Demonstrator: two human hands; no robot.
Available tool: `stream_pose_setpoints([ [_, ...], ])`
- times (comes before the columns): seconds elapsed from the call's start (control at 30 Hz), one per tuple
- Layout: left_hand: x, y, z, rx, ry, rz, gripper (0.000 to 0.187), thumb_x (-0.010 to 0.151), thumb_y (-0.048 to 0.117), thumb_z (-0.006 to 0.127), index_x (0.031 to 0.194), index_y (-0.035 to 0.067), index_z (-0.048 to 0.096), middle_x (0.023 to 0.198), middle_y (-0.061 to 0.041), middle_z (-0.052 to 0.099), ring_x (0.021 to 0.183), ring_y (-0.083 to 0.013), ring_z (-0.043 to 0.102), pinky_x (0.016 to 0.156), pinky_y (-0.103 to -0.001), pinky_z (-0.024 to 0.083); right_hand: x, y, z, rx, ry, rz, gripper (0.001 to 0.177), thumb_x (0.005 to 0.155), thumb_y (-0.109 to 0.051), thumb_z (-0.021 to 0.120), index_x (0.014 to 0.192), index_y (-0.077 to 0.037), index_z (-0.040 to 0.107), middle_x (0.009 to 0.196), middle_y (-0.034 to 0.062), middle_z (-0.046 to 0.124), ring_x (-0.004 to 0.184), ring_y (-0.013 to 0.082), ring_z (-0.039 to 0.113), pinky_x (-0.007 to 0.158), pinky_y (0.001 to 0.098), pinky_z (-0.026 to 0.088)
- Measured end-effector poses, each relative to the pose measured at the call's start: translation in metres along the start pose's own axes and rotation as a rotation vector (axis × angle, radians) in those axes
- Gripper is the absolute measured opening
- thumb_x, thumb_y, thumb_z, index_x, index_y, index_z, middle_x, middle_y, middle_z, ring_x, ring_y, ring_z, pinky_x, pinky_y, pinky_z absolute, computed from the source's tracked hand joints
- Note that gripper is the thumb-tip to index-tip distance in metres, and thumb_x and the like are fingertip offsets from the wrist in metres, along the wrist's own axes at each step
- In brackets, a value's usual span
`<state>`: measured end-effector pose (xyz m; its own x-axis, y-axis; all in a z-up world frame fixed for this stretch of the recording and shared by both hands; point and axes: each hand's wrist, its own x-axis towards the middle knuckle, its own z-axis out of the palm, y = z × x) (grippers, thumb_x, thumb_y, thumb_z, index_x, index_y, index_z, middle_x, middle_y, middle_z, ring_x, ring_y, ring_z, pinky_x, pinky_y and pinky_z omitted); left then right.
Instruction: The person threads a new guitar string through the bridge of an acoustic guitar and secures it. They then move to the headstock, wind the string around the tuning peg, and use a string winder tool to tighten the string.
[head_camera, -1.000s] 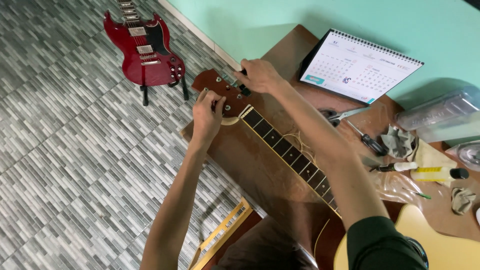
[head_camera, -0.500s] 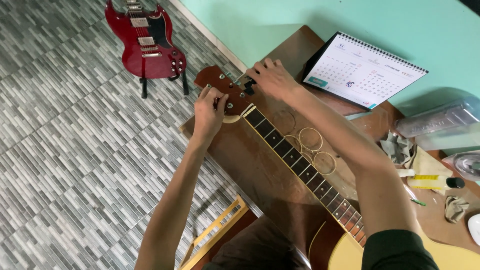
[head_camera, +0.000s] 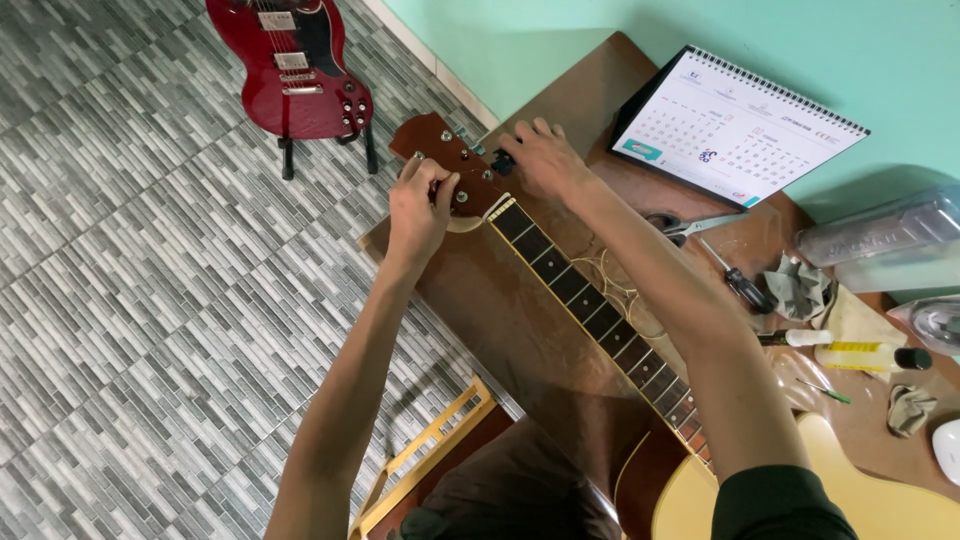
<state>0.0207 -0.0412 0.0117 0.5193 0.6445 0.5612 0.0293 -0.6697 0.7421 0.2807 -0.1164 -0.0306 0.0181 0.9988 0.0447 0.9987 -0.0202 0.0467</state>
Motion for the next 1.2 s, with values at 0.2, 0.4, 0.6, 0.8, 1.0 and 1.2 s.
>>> stream_pose_setpoints([
  [0.2,0.003,-0.006,0.004,-0.006,0.008,-0.015,0.016,0.098,0.007,0.073,0.088,0.008,0.061,0.077,-0.005,0.049,0.065,-0.0244,0.063,0.056,-0.031,0.050,-0.005,0.002,-0.002,-0.023,-0.036,-0.008,0.038,0.090,-0.016,0.072,0.126,-0.015,0.058,0.101,0.0098,0.049,0.097,0.0342,0.051,0.086,0.0514,0.044],
  [0.4,0.000,-0.003,0.004,0.009,0.015,-0.037,0.014,0.099,0.008,0.072,0.089,0.008,0.062,0.079,-0.005,0.050,0.066,-0.0256,0.064,0.058,-0.032,0.052,-0.011,-0.002,-0.011,0.020,-0.080,0.031,0.020,0.094,-0.025,0.067,0.112,-0.019,0.059,0.098,0.0083,0.054,0.094,0.0327,0.055,0.085,0.0484,0.044],
  [0.6,0.004,0.004,-0.002,0.073,-0.021,-0.006,0.017,0.096,0.005,0.075,0.089,0.007,0.059,0.082,-0.008,0.050,0.069,-0.0319,0.066,0.058,-0.036,0.055,-0.004,-0.001,0.024,-0.010,0.038,0.032,0.038,0.094,-0.009,0.066,0.129,-0.018,0.060,0.106,0.0101,0.061,0.100,0.0324,0.058,0.082,0.0458,0.049],
  [0.8,0.009,0.026,-0.009,0.200,-0.032,-0.026,0.017,0.092,0.007,0.079,0.088,0.005,0.062,0.111,-0.013,0.058,0.084,-0.0390,0.072,0.070,-0.047,0.061,0.009,-0.009,-0.013,-0.140,0.176,0.021,0.040,0.094,-0.005,0.063,0.131,-0.017,0.057,0.102,0.0099,0.050,0.098,0.0314,0.050,0.080,0.0445,0.044],
  [1.0,0.007,0.020,-0.006,0.220,-0.001,-0.001,0.015,0.093,0.010,0.079,0.089,0.008,0.064,0.113,-0.013,0.066,0.091,-0.0413,0.072,0.076,-0.046,0.058,0.023,0.011,0.013,-0.146,0.150,0.073,0.034,0.090,-0.015,0.075,0.120,-0.014,0.058,0.100,0.0081,0.053,0.101,0.0267,0.050,0.086,0.0412,0.042],
  [1.2,0.010,0.017,-0.010,0.214,-0.009,0.012,0.017,0.090,0.010,0.082,0.086,0.009,0.066,0.106,-0.009,0.064,0.088,-0.0345,0.073,0.072,-0.040,0.058,0.006,0.020,-0.006,-0.123,-0.105,0.335,0.023,0.097,-0.018,0.064,0.118,-0.011,0.064,0.104,0.0157,0.069,0.099,0.0354,0.068,0.087,0.0523,0.049],
])
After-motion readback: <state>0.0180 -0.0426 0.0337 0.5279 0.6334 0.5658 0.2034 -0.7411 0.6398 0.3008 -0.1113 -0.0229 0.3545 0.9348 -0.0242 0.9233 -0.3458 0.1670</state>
